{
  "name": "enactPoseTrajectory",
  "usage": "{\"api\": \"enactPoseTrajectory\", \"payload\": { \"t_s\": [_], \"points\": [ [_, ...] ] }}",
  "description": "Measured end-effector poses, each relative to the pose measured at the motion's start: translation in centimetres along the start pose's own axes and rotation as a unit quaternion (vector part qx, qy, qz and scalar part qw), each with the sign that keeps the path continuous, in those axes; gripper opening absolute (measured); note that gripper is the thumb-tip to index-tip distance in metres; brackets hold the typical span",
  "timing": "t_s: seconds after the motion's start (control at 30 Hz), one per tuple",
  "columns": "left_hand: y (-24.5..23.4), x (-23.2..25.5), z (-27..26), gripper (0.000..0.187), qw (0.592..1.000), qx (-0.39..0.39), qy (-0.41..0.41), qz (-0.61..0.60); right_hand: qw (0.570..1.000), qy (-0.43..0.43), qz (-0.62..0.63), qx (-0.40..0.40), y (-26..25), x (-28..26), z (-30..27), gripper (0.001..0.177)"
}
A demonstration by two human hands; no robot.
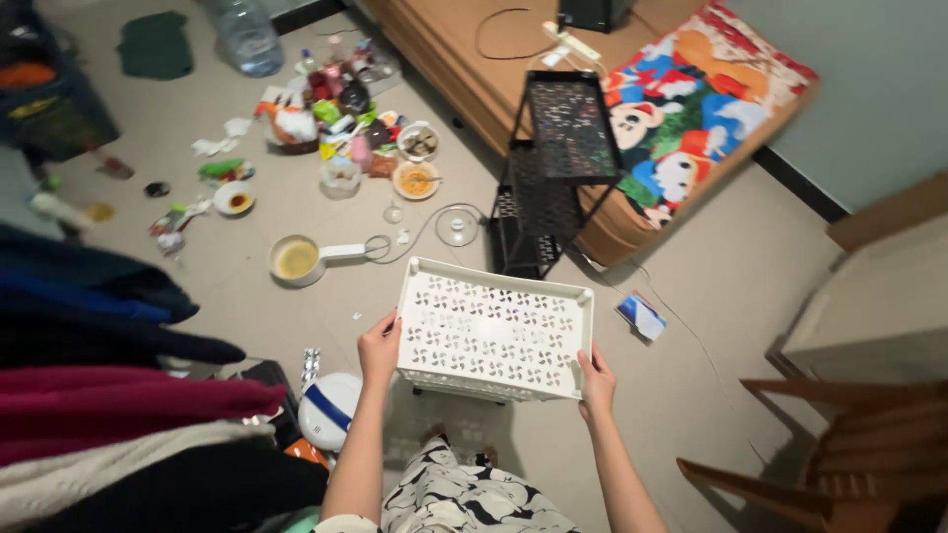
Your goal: Assembling and cleaning a white plastic multi-tier rolling shelf.
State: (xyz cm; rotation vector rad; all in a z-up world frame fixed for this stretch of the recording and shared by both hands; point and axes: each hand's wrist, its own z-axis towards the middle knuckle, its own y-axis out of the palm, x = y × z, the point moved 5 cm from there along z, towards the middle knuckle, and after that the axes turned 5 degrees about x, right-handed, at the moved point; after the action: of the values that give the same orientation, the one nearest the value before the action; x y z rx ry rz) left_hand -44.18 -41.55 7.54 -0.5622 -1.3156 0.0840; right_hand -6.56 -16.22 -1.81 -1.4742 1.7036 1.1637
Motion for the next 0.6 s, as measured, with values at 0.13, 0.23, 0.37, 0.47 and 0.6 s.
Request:
{"api": "enactPoseTrajectory", "payload": {
  "t_s": [0.13, 0.23, 0.37, 0.47, 0.6],
  "points": [
    [-4.5, -2.1, 1.2, 0.03, 0.997, 0.079, -0.026, -0.008, 0.997, 0.006, -0.026, -0.073, 7.2, 0.6, 1.8, 0.054],
    [-8.1, -3.2, 2.3, 0.031, 0.989, 0.145, -0.04, 0.002, 0.989, 0.024, -0.041, -0.14, 14.3, 0.7, 3.1, 0.054],
    [-11.4, -5.8, 2.5, 0.031, 0.975, 0.209, -0.059, -0.051, 0.974, 0.038, -0.073, -0.211, 21.2, 0.8, 2.8, 0.053],
    [-12.7, -7.0, 3.4, 0.031, 0.967, 0.233, -0.07, -0.079, 0.968, 0.046, -0.09, -0.229, 24.7, 0.5, 2.6, 0.053],
    [-12.1, -7.5, 3.4, 0.031, 0.955, 0.279, -0.088, -0.056, 0.958, -0.001, -0.121, -0.259, 28.4, 1.5, 7.2, 0.051]
  ]
}}
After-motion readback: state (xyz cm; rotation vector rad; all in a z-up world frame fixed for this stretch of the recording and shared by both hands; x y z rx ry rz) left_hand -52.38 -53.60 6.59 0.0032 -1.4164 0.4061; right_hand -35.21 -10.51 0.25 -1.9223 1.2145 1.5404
